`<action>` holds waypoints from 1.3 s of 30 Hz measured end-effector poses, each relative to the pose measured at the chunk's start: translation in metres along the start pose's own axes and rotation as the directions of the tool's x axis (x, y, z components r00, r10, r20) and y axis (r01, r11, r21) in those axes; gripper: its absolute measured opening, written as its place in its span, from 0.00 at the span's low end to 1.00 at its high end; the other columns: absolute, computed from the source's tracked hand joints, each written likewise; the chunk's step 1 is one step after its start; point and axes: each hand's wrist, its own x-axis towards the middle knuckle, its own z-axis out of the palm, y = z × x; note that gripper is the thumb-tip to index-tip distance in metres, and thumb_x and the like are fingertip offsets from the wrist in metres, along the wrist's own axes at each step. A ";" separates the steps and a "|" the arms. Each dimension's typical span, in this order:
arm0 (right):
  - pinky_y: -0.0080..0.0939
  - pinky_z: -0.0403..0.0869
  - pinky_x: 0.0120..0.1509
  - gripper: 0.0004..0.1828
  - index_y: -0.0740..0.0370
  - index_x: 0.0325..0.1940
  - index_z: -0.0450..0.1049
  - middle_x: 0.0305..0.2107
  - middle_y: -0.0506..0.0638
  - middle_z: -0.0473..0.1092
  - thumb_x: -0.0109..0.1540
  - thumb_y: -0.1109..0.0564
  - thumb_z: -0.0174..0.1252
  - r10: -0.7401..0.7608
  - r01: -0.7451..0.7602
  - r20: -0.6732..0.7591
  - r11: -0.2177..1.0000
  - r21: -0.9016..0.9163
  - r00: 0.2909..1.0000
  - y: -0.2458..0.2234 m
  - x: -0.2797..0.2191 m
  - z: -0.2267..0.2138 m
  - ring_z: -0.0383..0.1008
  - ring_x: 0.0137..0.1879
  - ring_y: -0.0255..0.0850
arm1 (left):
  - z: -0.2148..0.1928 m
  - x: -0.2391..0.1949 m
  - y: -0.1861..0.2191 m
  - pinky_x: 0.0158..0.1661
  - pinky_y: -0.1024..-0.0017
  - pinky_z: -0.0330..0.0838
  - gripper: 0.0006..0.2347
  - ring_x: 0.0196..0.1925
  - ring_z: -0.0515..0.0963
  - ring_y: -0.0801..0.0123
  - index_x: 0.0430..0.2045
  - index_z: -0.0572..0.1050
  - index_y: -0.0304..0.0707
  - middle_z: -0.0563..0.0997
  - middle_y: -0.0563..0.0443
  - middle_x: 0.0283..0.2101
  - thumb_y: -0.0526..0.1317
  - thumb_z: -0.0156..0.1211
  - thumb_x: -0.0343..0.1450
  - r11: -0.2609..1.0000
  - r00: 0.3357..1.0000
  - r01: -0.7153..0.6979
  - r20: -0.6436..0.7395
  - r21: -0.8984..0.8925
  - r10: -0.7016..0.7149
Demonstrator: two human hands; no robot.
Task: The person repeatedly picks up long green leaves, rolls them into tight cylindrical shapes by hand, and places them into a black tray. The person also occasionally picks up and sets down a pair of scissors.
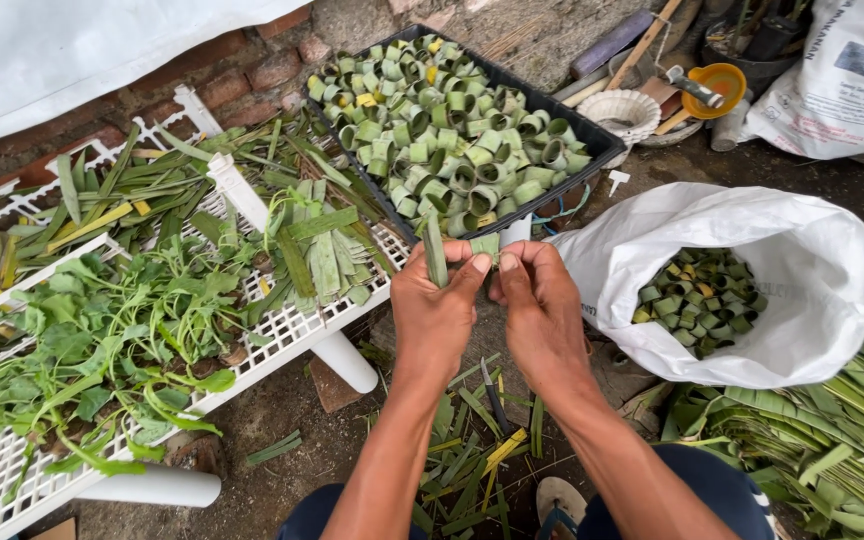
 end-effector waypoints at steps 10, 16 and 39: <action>0.52 0.75 0.45 0.04 0.62 0.45 0.75 0.33 0.60 0.71 0.69 0.61 0.54 -0.289 0.275 -0.001 0.911 -0.307 0.957 0.016 0.026 -0.028 0.77 0.41 0.56 | 0.018 0.017 -0.010 0.26 0.70 0.77 0.04 0.26 0.75 0.65 0.29 0.82 0.28 0.73 0.46 0.34 0.24 0.60 0.71 0.737 0.885 -0.449 0.141 0.505 0.443; 0.52 0.77 0.41 0.07 0.59 0.44 0.71 0.33 0.57 0.68 0.69 0.57 0.48 -0.186 0.190 0.050 0.889 -0.416 0.981 0.003 0.007 -0.022 0.76 0.38 0.52 | 0.009 0.014 -0.007 0.32 0.67 0.75 0.04 0.22 0.70 0.71 0.29 0.81 0.29 0.76 0.43 0.36 0.24 0.60 0.70 0.920 0.974 -0.161 0.209 0.358 0.089; 0.38 0.72 0.34 0.10 0.63 0.53 0.67 0.27 0.52 0.71 0.74 0.58 0.41 -0.261 0.268 -0.124 0.962 0.044 0.957 -0.008 0.037 -0.041 0.68 0.30 0.34 | 0.007 0.133 0.031 0.29 0.83 0.84 0.18 0.24 0.81 0.75 0.64 0.64 0.21 0.82 0.41 0.34 0.36 0.47 0.80 0.976 0.995 -0.077 0.078 0.204 0.062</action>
